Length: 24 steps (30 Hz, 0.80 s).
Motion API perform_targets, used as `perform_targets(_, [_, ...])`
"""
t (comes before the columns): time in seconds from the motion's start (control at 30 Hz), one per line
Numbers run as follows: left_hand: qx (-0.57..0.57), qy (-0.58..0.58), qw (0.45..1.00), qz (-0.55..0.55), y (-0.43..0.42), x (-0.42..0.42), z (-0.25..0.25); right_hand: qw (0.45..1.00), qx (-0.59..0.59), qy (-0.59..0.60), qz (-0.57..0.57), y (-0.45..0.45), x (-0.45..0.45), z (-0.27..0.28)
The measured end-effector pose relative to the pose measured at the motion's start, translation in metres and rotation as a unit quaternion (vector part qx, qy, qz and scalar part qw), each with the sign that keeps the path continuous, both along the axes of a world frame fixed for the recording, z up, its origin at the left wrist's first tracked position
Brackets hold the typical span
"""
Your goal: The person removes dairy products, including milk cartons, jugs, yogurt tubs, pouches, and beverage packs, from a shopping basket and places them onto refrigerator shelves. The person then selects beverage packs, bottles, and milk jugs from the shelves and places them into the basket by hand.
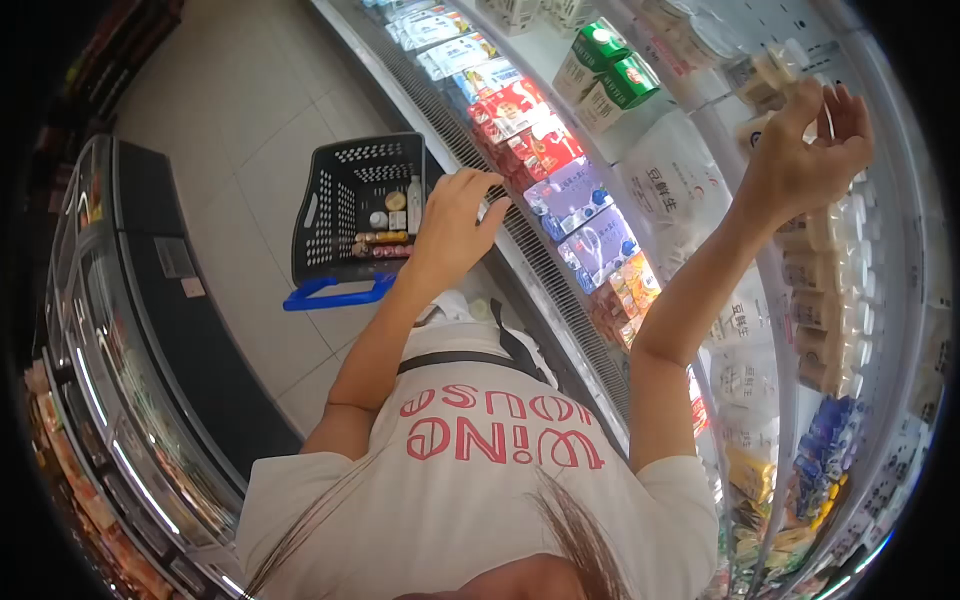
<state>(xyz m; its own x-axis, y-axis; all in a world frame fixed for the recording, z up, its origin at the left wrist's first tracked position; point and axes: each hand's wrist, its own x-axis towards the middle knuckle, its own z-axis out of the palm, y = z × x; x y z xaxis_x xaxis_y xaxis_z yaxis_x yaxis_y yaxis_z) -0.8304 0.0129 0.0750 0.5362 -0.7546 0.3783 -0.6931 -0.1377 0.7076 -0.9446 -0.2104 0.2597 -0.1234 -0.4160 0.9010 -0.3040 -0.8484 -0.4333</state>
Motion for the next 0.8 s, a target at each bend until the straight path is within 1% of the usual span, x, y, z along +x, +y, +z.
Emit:
perform_targets(0.03, [0.123, 0.069, 0.989, 0.037, 0.04, 0.003, -0.046, 0.988, 0.055, 0.016, 0.142, 0.013, 0.017, -0.05])
perform_targets(0.07, [0.304, 0.007, 0.942, 0.141, 0.081, -0.004, -0.076, 0.961, 0.126, 0.076, 0.236, 0.04, 0.037, -0.101])
perform_targets(0.1, [0.46, 0.013, 0.867, 0.194, 0.121, -0.002, -0.089, 0.916, 0.215, 0.191, 0.28, 0.068, 0.053, -0.151])
perform_targets(0.13, [0.492, 0.014, 0.831, 0.258, 0.16, 0.005, -0.119, 0.841, 0.323, 0.267, 0.344, 0.1, 0.066, -0.202])
perform_targets(0.17, [0.477, 0.024, 0.809, 0.343, 0.192, 0.012, -0.13, 0.737, 0.432, 0.337, 0.396, 0.12, 0.072, -0.26])
perform_targets(0.2, [0.458, 0.032, 0.78, 0.425, 0.215, 0.018, -0.138, 0.624, 0.526, 0.397, 0.42, 0.139, 0.076, -0.323])
perform_targets(0.23, [0.396, 0.092, 0.765, 0.5, 0.23, 0.023, -0.151, 0.586, 0.541, 0.452, 0.4, 0.163, 0.076, -0.386])
perform_targets(0.27, [0.325, 0.146, 0.74, 0.57, 0.24, 0.034, -0.164, 0.518, 0.6, 0.478, 0.379, 0.185, 0.073, -0.456])
perform_targets(0.3, [0.246, 0.194, 0.708, 0.633, 0.244, 0.049, -0.176, 0.45, 0.651, 0.497, 0.355, 0.2, 0.08, -0.498])
perform_targets(0.33, [0.115, 0.276, 0.707, 0.641, 0.244, 0.06, -0.186, 0.448, 0.665, 0.504, 0.321, 0.213, 0.092, -0.503])
perform_targets(0.37, [-0.017, 0.352, 0.689, 0.633, 0.241, 0.068, -0.196, 0.443, 0.679, 0.51, 0.286, 0.228, 0.099, -0.506])
perform_targets(0.4, [-0.147, 0.421, 0.653, 0.612, 0.24, 0.074, -0.202, 0.437, 0.692, 0.518, 0.249, 0.239, 0.104, -0.509])
perform_targets(0.5, [-0.22, 0.434, 0.624, 0.611, 0.245, 0.09, -0.206, 0.422, 0.781, 0.32, 0.331, 0.26, 0.114, -0.57])
perform_targets(0.53, [-0.232, 0.432, 0.624, 0.609, 0.25, 0.096, -0.2, 0.423, 0.794, 0.317, 0.302, 0.268, 0.125, -0.567])
perform_targets(0.57, [-0.23, 0.428, 0.625, 0.611, 0.258, 0.108, -0.195, 0.408, 0.792, 0.33, 0.312, 0.276, 0.133, -0.564])
perform_targets(0.63, [-0.236, 0.421, 0.623, 0.615, 0.268, 0.131, -0.191, 0.383, 0.783, 0.36, 0.332, 0.282, 0.138, -0.591])
perform_targets(0.7, [-0.232, 0.412, 0.636, 0.61, 0.285, 0.16, -0.197, 0.452, 0.742, 0.35, 0.35, 0.307, 0.143, -0.627])
perform_targets(0.73, [-0.227, 0.408, 0.643, 0.608, 0.295, 0.171, -0.199, 0.417, 0.777, 0.339, 0.326, 0.316, 0.16, -0.59])
perform_targets(0.77, [-0.22, 0.403, 0.642, 0.614, 0.302, 0.181, -0.2, 0.382, 0.809, 0.328, 0.304, 0.322, 0.177, -0.567])
perform_targets(0.8, [-0.216, 0.396, 0.643, 0.618, 0.306, 0.193, -0.201, 0.412, 0.775, 0.347, 0.33, 0.323, 0.192, -0.577])
